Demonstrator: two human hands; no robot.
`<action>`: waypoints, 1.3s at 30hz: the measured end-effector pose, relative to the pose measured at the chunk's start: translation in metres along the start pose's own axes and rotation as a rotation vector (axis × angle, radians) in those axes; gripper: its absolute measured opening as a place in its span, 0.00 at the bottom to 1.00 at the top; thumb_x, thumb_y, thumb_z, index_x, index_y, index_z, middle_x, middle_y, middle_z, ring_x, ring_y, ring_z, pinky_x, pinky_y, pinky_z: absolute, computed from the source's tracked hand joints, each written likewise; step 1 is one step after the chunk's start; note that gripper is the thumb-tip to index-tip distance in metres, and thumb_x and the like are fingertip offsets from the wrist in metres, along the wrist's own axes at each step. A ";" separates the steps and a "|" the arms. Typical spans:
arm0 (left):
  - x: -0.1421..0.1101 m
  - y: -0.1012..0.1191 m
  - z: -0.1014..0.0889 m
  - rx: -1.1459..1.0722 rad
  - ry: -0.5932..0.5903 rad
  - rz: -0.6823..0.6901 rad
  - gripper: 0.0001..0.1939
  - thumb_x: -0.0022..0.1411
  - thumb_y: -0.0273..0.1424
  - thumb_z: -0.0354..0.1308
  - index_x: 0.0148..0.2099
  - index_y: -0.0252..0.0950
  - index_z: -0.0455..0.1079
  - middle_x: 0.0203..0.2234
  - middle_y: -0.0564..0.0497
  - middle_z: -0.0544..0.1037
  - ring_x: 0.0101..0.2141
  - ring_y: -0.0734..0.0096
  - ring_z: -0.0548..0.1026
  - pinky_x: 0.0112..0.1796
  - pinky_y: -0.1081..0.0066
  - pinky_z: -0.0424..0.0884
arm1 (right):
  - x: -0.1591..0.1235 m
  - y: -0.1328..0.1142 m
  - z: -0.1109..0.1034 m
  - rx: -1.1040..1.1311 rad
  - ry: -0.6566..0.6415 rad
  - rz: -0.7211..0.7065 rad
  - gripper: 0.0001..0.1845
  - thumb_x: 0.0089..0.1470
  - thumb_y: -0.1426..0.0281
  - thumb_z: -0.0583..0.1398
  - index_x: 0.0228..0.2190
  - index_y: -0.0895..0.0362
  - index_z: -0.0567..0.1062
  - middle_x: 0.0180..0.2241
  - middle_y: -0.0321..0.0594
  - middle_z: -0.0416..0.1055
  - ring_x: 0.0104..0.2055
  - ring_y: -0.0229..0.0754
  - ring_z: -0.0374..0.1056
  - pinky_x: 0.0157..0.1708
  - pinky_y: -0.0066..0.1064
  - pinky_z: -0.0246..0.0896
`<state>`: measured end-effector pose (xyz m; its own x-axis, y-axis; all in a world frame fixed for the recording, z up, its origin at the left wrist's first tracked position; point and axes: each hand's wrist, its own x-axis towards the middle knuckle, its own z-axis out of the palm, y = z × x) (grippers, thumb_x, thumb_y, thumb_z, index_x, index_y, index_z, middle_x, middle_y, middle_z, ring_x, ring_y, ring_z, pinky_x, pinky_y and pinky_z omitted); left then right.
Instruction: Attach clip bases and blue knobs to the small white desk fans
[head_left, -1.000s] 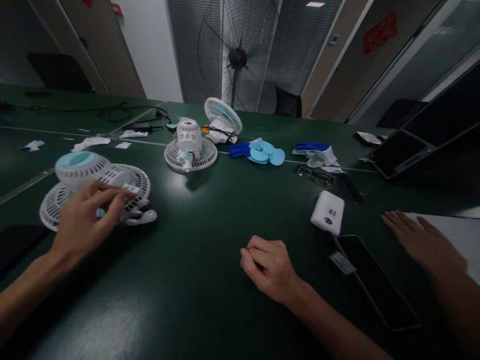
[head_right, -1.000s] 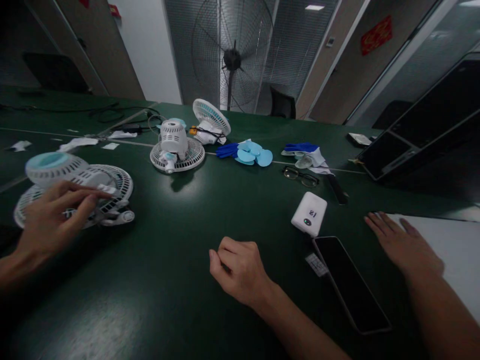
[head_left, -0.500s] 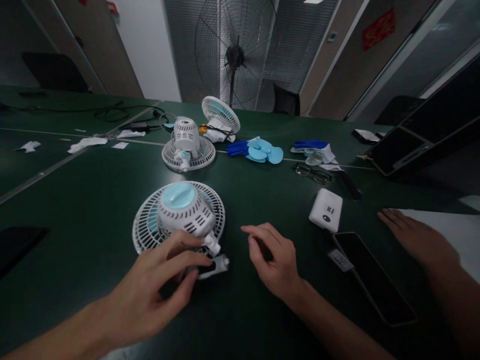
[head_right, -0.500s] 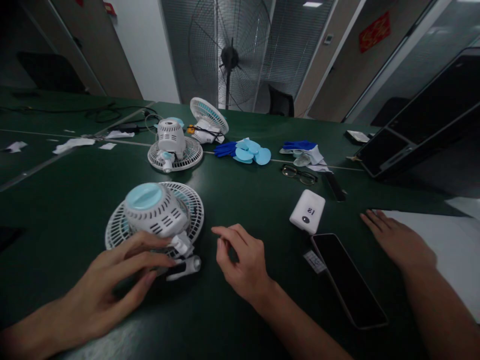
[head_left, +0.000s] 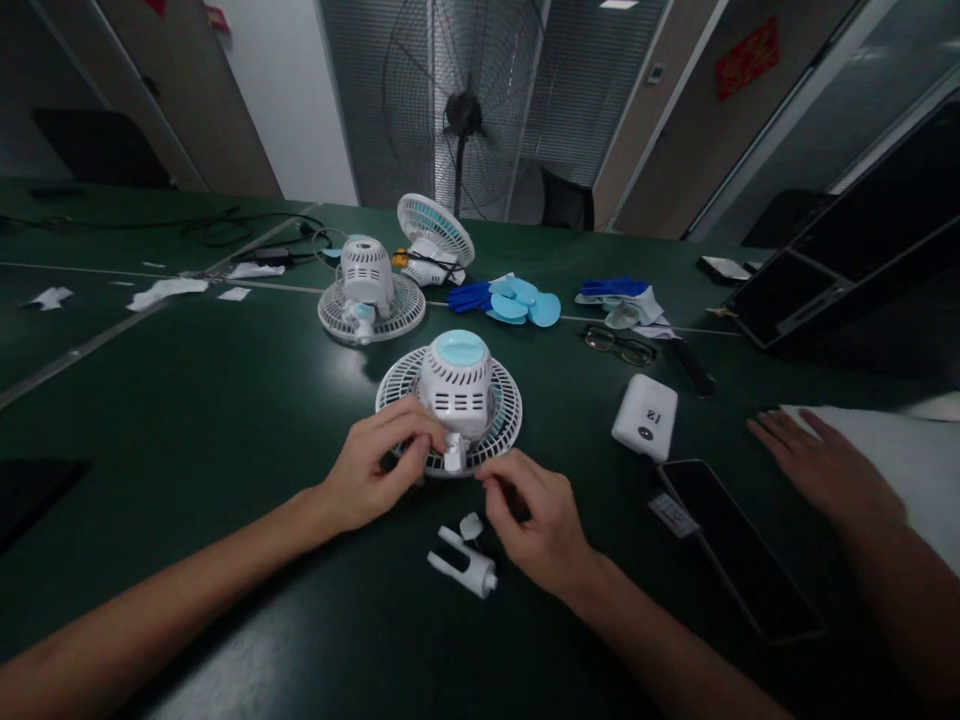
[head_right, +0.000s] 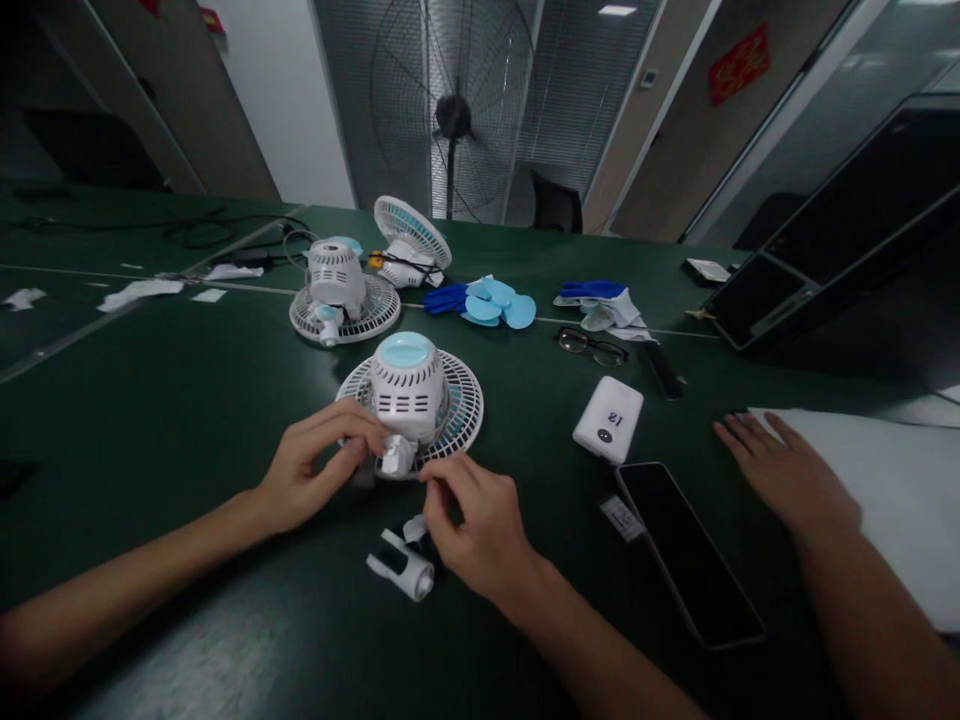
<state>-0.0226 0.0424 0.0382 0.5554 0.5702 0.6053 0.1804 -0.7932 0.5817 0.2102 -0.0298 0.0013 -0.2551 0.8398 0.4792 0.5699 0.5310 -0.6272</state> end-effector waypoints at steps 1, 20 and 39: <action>-0.003 -0.001 0.000 0.029 0.047 -0.033 0.11 0.72 0.21 0.50 0.42 0.35 0.73 0.39 0.47 0.78 0.40 0.67 0.77 0.42 0.68 0.74 | 0.001 -0.001 0.000 -0.034 -0.095 -0.028 0.08 0.64 0.75 0.57 0.42 0.55 0.74 0.35 0.37 0.75 0.33 0.38 0.72 0.32 0.30 0.62; -0.059 0.048 0.026 0.550 -0.395 0.434 0.12 0.73 0.26 0.56 0.55 0.31 0.76 0.40 0.45 0.82 0.35 0.63 0.77 0.33 0.64 0.73 | 0.004 0.006 0.008 -0.105 -0.010 0.058 0.14 0.68 0.68 0.59 0.28 0.55 0.70 0.27 0.33 0.68 0.27 0.36 0.65 0.29 0.31 0.57; -0.062 0.023 0.008 0.611 -0.139 0.401 0.18 0.74 0.22 0.50 0.59 0.32 0.75 0.57 0.43 0.79 0.46 0.58 0.76 0.38 0.62 0.77 | -0.003 -0.001 0.003 0.404 0.173 0.131 0.19 0.67 0.75 0.58 0.55 0.48 0.77 0.54 0.45 0.68 0.50 0.46 0.73 0.37 0.36 0.85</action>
<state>-0.0462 -0.0128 0.0102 0.7641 0.2118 0.6094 0.3391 -0.9354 -0.1002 0.2081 -0.0324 -0.0012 -0.0475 0.8901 0.4534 0.2294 0.4515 -0.8623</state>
